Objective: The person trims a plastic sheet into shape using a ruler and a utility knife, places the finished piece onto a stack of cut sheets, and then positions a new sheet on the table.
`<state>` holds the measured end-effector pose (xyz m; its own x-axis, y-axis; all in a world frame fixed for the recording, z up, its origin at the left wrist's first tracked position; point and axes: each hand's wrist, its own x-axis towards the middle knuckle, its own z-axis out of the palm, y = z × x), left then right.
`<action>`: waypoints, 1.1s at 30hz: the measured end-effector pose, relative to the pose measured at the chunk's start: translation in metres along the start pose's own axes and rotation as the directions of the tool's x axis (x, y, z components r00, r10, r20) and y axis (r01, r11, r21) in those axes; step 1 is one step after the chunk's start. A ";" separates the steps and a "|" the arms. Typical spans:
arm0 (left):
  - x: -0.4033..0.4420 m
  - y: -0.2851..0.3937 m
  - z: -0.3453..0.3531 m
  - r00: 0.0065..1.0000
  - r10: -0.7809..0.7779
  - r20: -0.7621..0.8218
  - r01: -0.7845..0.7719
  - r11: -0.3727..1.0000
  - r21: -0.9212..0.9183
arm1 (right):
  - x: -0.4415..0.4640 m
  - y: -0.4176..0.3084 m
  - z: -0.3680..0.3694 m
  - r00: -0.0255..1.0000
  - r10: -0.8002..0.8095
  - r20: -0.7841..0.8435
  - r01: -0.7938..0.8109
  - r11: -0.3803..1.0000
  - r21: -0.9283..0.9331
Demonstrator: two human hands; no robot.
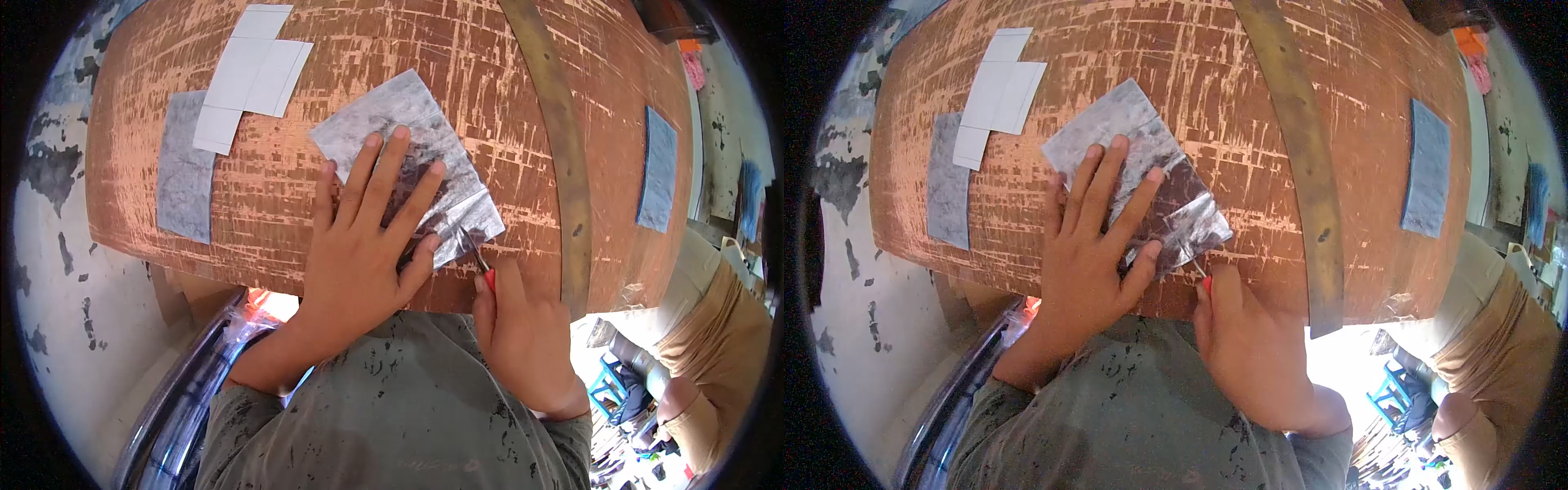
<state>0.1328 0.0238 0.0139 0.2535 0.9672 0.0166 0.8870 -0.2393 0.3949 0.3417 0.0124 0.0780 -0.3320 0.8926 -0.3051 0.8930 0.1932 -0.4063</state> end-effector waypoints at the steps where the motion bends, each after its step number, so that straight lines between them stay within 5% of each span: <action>1: 0.000 0.000 0.000 1.000 0.000 -0.010 0.000 1.000 -0.011 | 0.004 -0.001 0.002 1.000 -0.005 0.003 0.005 1.000 -0.003; 22: 0.000 -0.003 0.000 1.000 0.007 0.001 -0.007 0.999 -0.042 | 0.014 -0.006 0.005 0.993 0.045 0.108 -0.055 0.995 0.088; 33: 0.000 -0.002 0.003 1.000 -0.006 0.017 0.007 1.000 -0.028 | 0.018 -0.015 0.001 0.992 0.014 0.123 -0.003 0.996 -0.088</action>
<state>0.1325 0.0243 0.0105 0.2541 0.9672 -0.0012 0.8776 -0.2301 0.4205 0.3223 0.0254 0.0774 -0.3548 0.8381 -0.4143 0.9172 0.2261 -0.3279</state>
